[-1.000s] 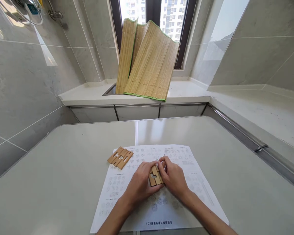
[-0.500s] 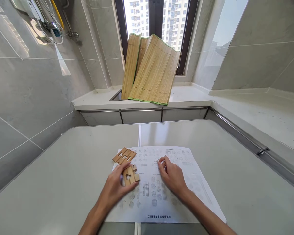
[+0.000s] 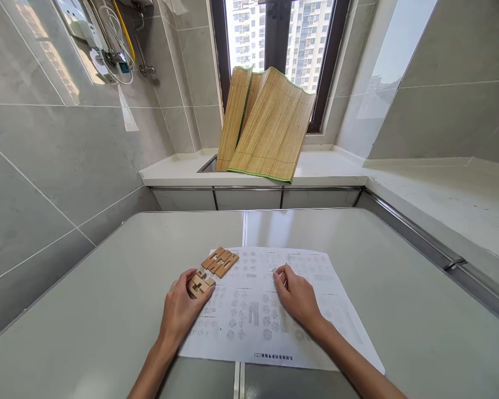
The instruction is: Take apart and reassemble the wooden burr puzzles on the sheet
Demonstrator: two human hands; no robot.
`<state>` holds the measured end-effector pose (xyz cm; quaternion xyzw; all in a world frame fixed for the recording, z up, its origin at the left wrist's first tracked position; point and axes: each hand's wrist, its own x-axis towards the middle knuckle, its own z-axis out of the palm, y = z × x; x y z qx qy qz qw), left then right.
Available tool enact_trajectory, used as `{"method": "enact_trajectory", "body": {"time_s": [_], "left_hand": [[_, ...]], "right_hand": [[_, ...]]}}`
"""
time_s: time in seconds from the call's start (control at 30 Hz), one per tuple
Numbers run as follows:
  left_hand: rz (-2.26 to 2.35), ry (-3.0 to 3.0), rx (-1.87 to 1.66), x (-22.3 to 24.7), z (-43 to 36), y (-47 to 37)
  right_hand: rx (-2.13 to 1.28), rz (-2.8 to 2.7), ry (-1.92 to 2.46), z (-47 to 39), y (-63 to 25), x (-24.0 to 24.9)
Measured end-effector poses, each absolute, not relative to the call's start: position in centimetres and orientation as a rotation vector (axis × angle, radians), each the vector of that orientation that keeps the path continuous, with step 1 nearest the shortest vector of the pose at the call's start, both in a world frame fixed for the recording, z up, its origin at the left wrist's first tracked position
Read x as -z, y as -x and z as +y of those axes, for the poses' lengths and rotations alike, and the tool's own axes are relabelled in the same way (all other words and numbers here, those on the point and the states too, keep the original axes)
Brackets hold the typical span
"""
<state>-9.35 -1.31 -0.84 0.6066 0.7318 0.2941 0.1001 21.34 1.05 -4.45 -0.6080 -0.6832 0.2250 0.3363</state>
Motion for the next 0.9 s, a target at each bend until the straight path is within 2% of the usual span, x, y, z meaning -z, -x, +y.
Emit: {"method": "enact_trajectory", "body": {"time_s": [0.17, 0.33, 0.47, 0.63, 0.9], "left_hand": [[2.136, -1.793, -0.877, 0.7, -1.8, 8.6], [2.180, -1.435, -1.201, 0.6, -0.1, 9.2], [2.163, -1.347, -1.331, 1.1, 3.2, 10.4], [2.092, -1.396, -1.318, 1.6, 6.2, 11.4], [2.104, -1.443, -1.214, 1.9, 6.7, 11.3]], "right_hand": [[-0.596, -1.784, 1.574, 1.1, -21.4, 4.3], [-0.587, -1.786, 1.574, 1.1, -21.5, 4.4], [-0.580, -1.792, 1.585, 1.0, -21.6, 4.5], [-0.573, -1.809, 1.597, 1.0, -21.8, 4.7], [-0.594, -1.872, 1.589, 1.5, -22.3, 4.6]]}}
